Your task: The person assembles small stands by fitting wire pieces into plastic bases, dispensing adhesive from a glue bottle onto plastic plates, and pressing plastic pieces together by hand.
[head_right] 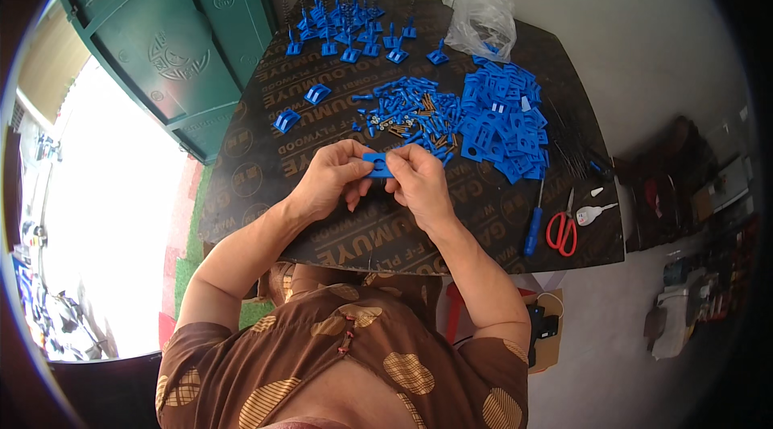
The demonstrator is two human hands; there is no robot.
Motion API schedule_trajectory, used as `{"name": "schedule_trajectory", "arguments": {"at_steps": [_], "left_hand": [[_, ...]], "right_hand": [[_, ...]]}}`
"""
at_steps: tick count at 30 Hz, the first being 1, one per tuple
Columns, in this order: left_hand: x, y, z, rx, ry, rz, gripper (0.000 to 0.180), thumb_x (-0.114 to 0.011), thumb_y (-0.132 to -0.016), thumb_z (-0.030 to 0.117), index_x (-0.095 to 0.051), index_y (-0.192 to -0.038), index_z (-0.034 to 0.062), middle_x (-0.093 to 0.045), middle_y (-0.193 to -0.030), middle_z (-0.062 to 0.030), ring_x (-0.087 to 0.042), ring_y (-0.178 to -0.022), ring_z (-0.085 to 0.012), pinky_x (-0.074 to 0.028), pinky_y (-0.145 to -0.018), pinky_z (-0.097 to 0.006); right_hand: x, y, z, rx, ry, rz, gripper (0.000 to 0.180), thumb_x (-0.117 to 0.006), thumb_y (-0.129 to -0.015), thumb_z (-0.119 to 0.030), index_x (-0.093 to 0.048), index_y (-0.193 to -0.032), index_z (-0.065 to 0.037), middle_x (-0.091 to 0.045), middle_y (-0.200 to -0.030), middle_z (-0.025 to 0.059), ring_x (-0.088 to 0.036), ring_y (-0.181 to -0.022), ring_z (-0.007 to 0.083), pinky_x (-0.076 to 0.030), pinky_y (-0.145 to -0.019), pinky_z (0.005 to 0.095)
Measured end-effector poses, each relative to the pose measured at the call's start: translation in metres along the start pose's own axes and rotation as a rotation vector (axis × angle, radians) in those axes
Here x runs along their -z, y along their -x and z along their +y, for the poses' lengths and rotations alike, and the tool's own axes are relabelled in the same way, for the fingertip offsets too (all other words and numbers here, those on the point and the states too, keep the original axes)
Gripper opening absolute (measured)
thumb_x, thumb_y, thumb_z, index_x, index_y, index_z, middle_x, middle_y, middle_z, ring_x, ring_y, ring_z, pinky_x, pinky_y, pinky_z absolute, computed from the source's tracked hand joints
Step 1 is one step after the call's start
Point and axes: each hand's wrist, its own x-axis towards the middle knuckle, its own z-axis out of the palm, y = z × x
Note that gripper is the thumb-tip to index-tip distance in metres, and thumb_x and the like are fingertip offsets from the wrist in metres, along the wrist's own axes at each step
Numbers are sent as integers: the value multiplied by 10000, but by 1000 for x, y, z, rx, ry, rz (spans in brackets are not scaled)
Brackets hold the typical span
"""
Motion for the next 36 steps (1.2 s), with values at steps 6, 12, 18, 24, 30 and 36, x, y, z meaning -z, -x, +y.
{"name": "schedule_trajectory", "arguments": {"at_steps": [6, 12, 18, 24, 30, 36], "left_hand": [[3, -1, -1, 1, 37, 21, 167, -564, -893, 92, -505, -992, -29, -569, -626, -72, -483, -415, -104, -401, -379, -207], [3, -2, -3, -9, 20, 29, 157, -561, -897, 88, -505, -990, -26, -573, -628, -75, -479, -420, -100, -395, -379, -205], [1, -1, 2, -13, -6, 49, 152, -554, -901, 83, -504, -993, -27, -570, -627, -75, -479, -426, -97, -395, -383, -204], [2, -2, -2, -7, 51, 43, 162, -535, -906, 87, -504, -1017, -27, -568, -635, -81, -473, -433, -100, -402, -384, -213], [2, -2, 1, 6, 182, 47, 201, -499, -926, 126, -486, -1062, -21, -567, -637, -87, -471, -433, -104, -416, -391, -224], [0, -2, -3, -113, 3, 54, 188, -522, -925, 111, -477, -1059, -13, -582, -645, -79, -491, -443, -93, -409, -395, -205]], "right_hand": [[1, 1, -3, 9, -19, -58, 201, -570, -883, -132, -546, -1003, 28, -552, -698, 37, -446, -519, 38, -336, -438, 174], [1, 0, -2, 27, 0, -71, 188, -555, -869, -76, -533, -1019, 36, -555, -705, 42, -442, -525, 37, -338, -449, 174], [1, -1, -2, 33, 4, -78, 181, -541, -876, -62, -522, -1028, 36, -551, -703, 40, -445, -536, 36, -334, -450, 173], [0, 0, -4, 32, -11, -76, 182, -543, -878, -66, -522, -1028, 35, -551, -703, 35, -444, -536, 35, -333, -448, 173], [0, 0, -5, 32, 14, -58, 191, -541, -879, -75, -526, -1040, 26, -554, -707, 31, -447, -546, 30, -326, -450, 168], [-2, 1, -5, 62, 63, -36, 191, -532, -883, -81, -537, -1048, 14, -556, -718, 27, -455, -565, 25, -318, -454, 159]]}}
